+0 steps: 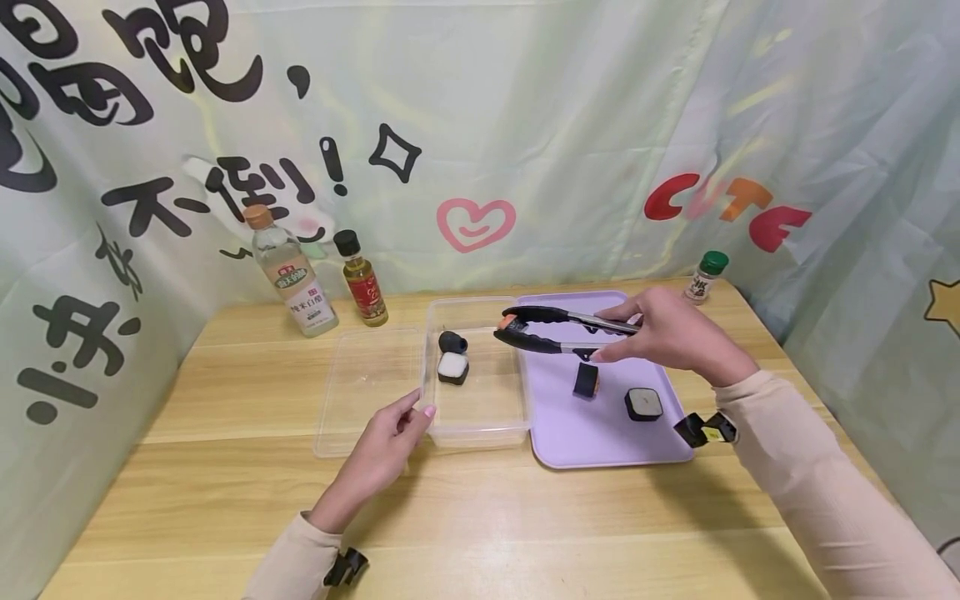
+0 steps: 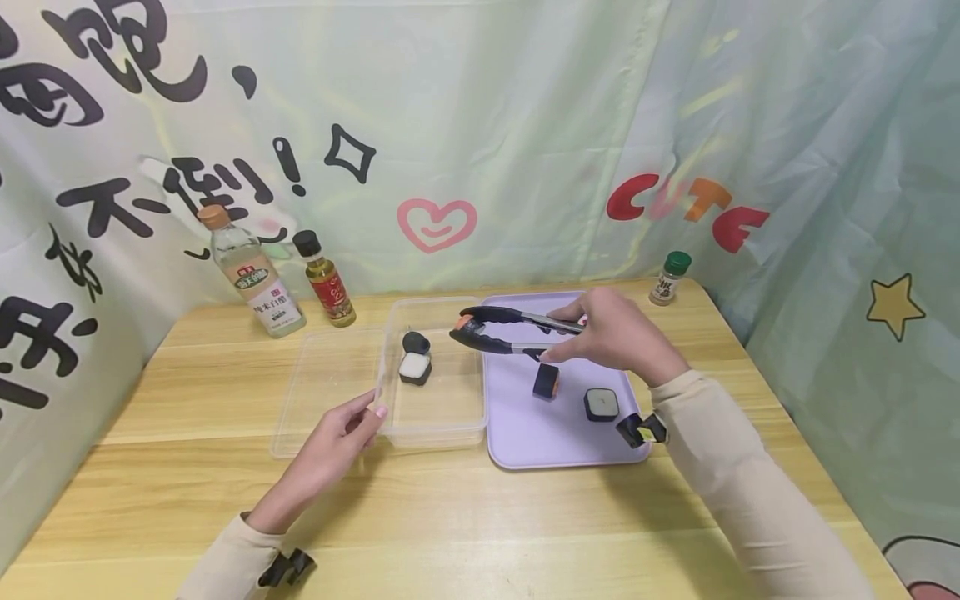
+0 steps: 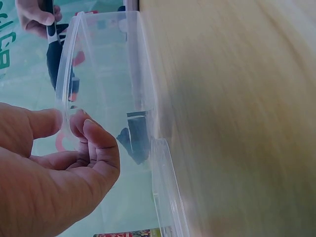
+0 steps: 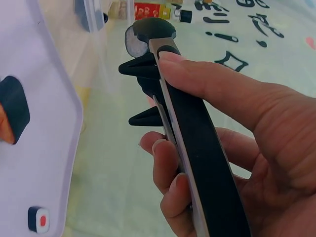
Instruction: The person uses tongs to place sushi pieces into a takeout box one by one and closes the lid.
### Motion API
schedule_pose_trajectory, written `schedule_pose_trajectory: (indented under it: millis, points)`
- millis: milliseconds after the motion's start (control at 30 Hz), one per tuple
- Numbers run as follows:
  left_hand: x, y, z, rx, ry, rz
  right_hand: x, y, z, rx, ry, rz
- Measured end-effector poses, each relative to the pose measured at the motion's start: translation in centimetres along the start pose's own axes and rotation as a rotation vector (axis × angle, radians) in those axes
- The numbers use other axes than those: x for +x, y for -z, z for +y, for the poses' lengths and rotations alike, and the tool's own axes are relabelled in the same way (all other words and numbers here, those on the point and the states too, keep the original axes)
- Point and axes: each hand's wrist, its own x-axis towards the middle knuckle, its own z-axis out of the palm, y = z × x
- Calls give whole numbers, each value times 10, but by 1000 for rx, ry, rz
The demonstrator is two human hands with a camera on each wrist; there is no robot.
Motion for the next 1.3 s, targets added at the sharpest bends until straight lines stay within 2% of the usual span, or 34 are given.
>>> schedule_pose_trajectory:
  millis: [767,1133,1300]
  points:
    - [1,-1,-1,-16,2,2,16,-23,-40,-128,187,-69]
    - [1,-1,0,-6,1,3,25,-38,-57,-139,161,-173]
    - [0,-1,0,-2,0,5,29,-46,-65,-177,162,-190]
